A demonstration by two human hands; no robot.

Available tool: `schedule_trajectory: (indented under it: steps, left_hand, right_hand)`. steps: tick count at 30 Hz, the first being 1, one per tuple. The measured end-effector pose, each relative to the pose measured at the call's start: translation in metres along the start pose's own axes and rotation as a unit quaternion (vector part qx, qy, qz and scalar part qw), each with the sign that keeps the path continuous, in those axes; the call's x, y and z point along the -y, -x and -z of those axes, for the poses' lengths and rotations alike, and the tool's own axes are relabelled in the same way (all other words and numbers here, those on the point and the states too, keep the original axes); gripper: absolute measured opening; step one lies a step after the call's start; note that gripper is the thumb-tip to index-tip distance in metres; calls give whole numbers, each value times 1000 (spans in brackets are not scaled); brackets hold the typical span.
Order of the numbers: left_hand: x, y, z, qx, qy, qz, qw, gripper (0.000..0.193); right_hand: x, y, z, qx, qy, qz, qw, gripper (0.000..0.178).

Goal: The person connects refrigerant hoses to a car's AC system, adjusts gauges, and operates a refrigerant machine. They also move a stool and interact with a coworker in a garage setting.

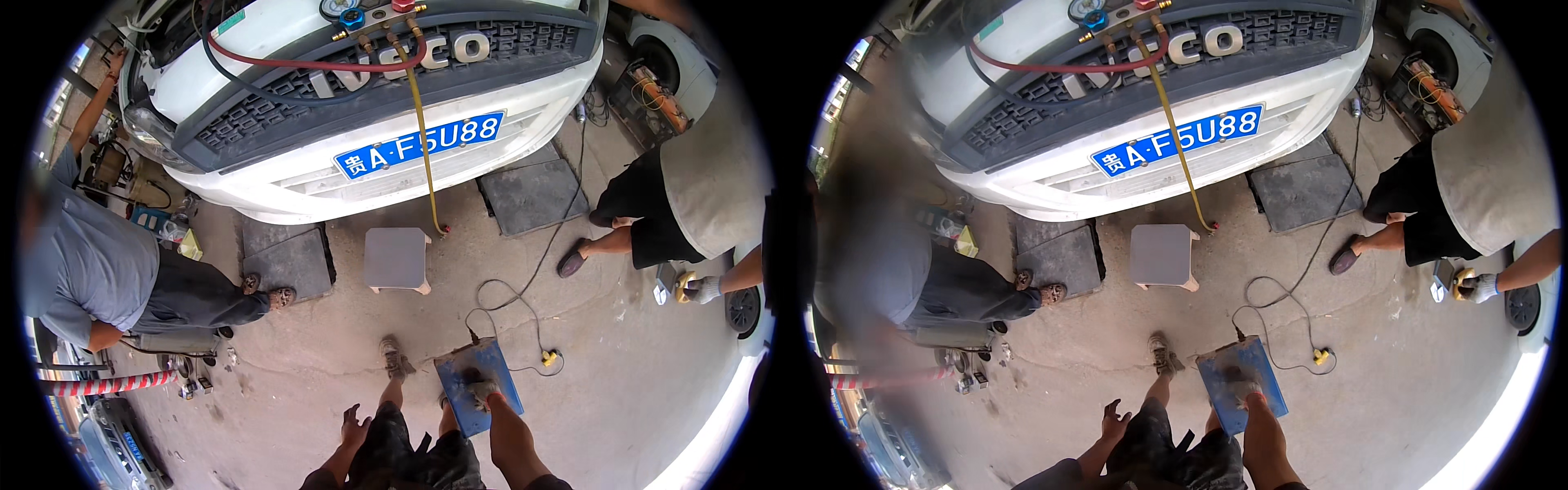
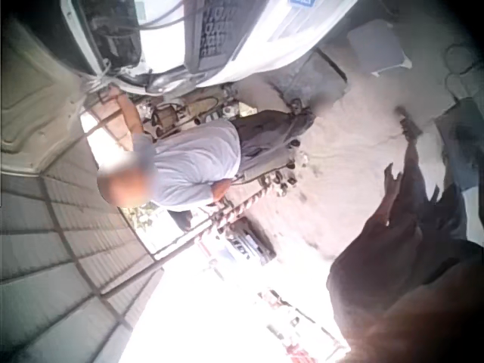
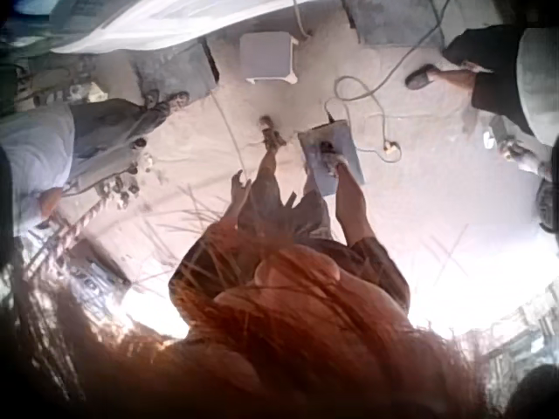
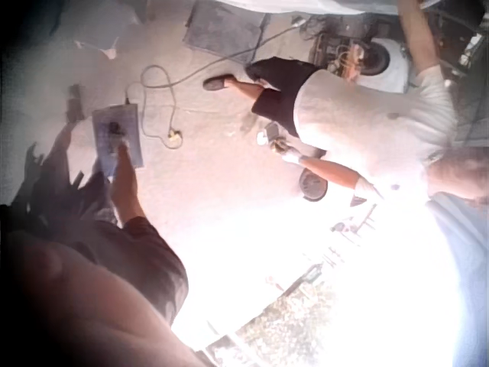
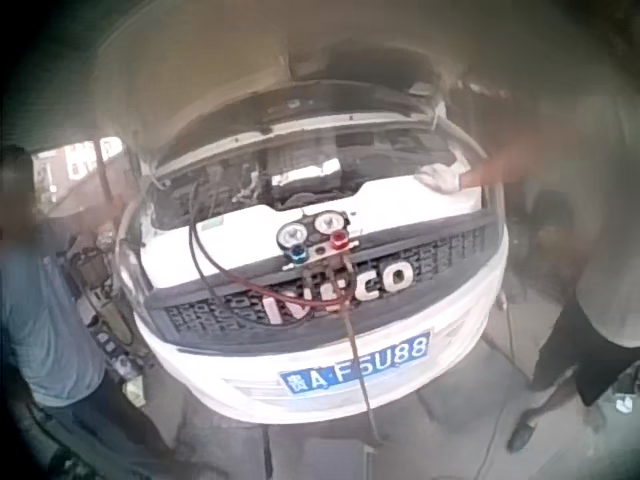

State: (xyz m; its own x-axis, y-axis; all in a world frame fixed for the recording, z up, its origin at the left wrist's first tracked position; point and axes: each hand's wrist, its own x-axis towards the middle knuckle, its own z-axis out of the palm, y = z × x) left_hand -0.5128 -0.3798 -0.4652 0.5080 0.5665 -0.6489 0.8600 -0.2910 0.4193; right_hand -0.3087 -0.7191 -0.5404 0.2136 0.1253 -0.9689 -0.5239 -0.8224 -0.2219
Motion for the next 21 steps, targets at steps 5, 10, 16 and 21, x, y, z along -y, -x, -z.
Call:
schedule_trajectory:
  steps: [5, 10, 16, 21]
  left_hand:
    - [-141, -43, -12, 33, -182, -364, 913, 85]
    - [-183, -91, 2, 87, -224, -455, 858, 83]
    - [-227, -136, 40, -6, -135, -399, 907, 57]
    - [-263, -213, 64, -115, -152, -413, 890, 36]
  right_hand:
    - [148, 41, -2, 17, 253, 81, 964, 52]
    - [242, 61, -8, 16, 379, 71, 923, 63]
    - [328, 26, 4, -33, 504, 209, 838, 51]
    - [377, -57, 12, -53, 594, 290, 748, 43]
